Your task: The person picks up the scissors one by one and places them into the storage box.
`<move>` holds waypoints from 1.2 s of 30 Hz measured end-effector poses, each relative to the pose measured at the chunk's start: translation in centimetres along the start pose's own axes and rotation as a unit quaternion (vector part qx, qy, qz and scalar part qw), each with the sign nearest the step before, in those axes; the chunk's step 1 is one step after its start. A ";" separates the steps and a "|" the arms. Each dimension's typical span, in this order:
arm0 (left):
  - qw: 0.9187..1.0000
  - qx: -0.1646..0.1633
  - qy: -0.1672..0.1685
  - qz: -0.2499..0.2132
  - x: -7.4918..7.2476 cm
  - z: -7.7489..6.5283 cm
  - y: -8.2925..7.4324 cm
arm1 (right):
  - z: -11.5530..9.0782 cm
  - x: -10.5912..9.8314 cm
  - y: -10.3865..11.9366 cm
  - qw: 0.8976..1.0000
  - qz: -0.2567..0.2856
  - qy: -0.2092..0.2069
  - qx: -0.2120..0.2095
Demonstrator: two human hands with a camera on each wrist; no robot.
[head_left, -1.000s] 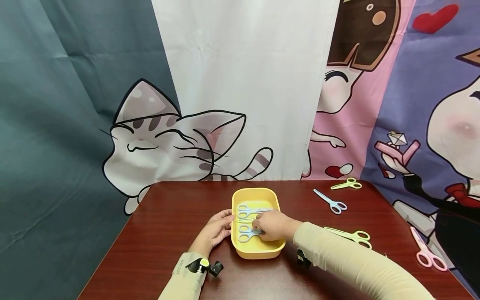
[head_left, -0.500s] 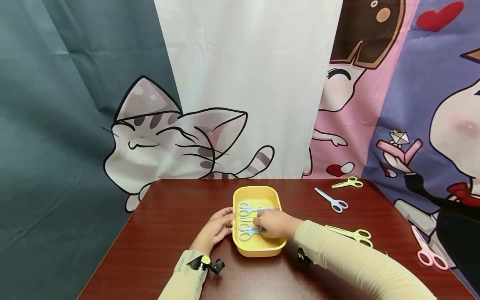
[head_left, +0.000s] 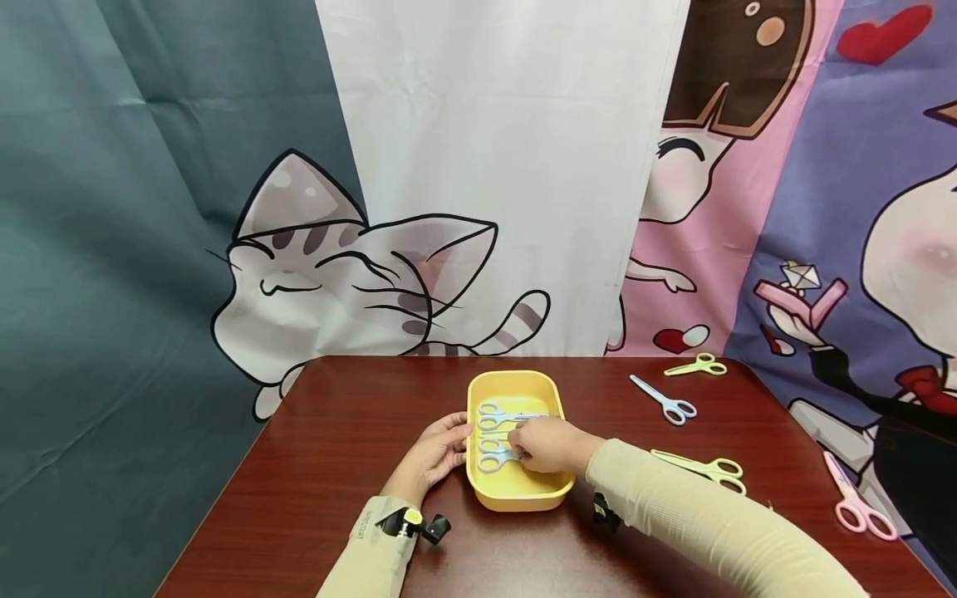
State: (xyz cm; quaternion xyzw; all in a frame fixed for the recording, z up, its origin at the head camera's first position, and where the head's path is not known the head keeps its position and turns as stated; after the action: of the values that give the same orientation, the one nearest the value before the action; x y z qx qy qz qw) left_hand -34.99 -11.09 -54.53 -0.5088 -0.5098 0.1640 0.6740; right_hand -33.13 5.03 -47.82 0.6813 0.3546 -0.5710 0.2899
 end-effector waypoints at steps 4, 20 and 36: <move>1.000 0.001 0.000 0.000 0.0 0.0 0.1 | 0.0 -0.1 0.1 1.000 -0.001 -0.011 -0.004; 1.000 -0.001 -0.009 0.000 -0.1 -0.3 0.0 | -0.6 -1.2 -0.5 1.000 0.013 -0.002 0.018; 1.000 -0.001 -0.001 0.001 0.2 -0.1 0.0 | -11.2 -5.3 -11.7 0.986 0.063 -0.098 0.117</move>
State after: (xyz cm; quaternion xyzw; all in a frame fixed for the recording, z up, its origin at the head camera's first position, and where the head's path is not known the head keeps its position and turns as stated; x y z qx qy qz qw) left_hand -34.83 -11.06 -54.40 -0.5100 -0.5098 0.1648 0.6729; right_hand -36.72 19.98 -40.50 0.6722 0.2115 -0.6533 0.2767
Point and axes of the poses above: each hand's wrist, its own z-axis towards the middle knuckle, its own x-axis out of the palm, y = z × x, the point moved 7 cm from there along z, towards the middle knuckle, and after that the axes turned 12 degrees about y, right-handed, at the moved point
